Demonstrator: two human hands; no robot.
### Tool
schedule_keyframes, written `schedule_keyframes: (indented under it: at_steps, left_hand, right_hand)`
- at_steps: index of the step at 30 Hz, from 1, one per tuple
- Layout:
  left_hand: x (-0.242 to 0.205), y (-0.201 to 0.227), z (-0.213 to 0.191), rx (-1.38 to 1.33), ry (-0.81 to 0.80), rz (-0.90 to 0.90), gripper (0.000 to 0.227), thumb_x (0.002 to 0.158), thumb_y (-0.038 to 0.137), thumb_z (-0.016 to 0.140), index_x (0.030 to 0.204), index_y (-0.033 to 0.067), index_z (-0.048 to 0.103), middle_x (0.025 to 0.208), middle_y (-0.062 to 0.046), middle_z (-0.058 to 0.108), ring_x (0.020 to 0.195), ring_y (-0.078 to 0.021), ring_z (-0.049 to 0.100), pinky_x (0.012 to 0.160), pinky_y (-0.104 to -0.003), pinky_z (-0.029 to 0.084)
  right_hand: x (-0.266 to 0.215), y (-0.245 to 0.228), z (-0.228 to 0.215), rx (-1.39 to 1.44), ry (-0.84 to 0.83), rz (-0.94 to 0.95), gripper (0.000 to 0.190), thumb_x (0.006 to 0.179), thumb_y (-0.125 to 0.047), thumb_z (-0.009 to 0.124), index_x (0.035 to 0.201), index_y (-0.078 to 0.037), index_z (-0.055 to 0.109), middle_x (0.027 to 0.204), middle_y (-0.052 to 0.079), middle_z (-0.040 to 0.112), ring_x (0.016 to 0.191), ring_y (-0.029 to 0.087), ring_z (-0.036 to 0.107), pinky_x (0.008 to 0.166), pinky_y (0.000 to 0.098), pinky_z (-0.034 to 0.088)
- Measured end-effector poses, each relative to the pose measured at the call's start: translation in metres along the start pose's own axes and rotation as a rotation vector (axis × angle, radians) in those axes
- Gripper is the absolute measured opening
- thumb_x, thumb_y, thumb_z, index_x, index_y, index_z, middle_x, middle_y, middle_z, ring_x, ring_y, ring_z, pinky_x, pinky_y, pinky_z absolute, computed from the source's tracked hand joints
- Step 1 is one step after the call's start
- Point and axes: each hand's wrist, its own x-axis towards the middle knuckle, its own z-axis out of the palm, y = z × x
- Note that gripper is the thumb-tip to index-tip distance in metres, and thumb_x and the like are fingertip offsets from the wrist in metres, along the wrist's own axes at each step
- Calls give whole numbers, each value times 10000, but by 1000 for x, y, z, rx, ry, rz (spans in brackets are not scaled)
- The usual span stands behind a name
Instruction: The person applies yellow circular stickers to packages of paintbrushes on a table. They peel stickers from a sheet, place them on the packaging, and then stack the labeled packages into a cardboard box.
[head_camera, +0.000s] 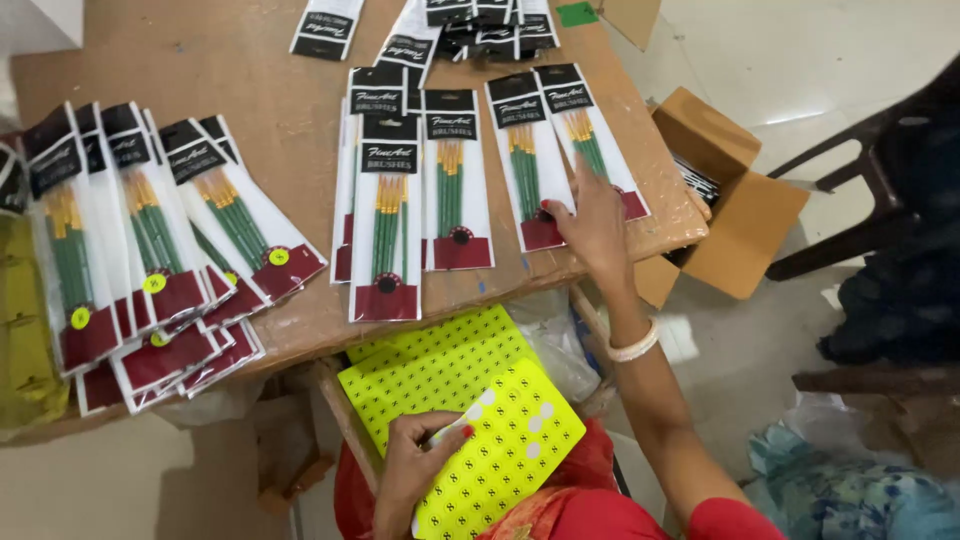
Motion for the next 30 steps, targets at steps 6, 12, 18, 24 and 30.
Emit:
schedule_keyframes:
  at_steps: [6, 12, 18, 24, 30]
  left_hand:
    - [-2, -5, 2, -58, -20, 135, 184, 817, 76, 788, 935, -64, 803, 753, -71, 805, 606, -60, 687, 544, -241, 534]
    - [-12, 14, -1, -80, -12, 64, 182, 824, 88, 775, 934, -52, 813, 714, -74, 800, 561, -69, 683, 506, -249, 512]
    - [-15, 8, -7, -51, 9, 94, 188, 835, 114, 784, 932, -42, 818, 696, -75, 794, 560, -62, 678, 502, -238, 500]
    - [-7, 9, -4, -74, -5, 19, 203, 800, 92, 801, 960, -33, 810, 733, -71, 807, 560, -73, 693, 495, -252, 506]
    - [-9, 7, -3, -13, -11, 121, 179, 819, 70, 802, 938, -63, 811, 741, -74, 803, 600, -73, 687, 529, -244, 517]
  right_hand:
    - [-18, -46, 54, -210, 103, -564, 439, 1002, -75, 676, 1433, -94, 592, 1451, 171, 597, 1415, 323, 539, 1188, 439, 493]
    - [-10, -51, 90, -462, -142, -802, 724, 817, -415, 754, 1400, -44, 540, 1429, 194, 561, 1366, 384, 469, 1069, 543, 415]
    - [4, -42, 43, -544, -215, -702, 619, 794, -374, 751, 1332, -89, 642, 1434, 133, 607, 1342, 354, 521, 1058, 496, 448]
    - [3, -45, 71, -312, -260, -758, 437, 920, -307, 792, 1317, -201, 643, 1521, 55, 592, 1417, 262, 547, 1223, 444, 442]
    - [-5, -129, 88, -520, -529, -1292, 1054, 638, -529, 834, 1519, -294, 306, 1588, 139, 294, 1455, 411, 289, 1143, 645, 249]
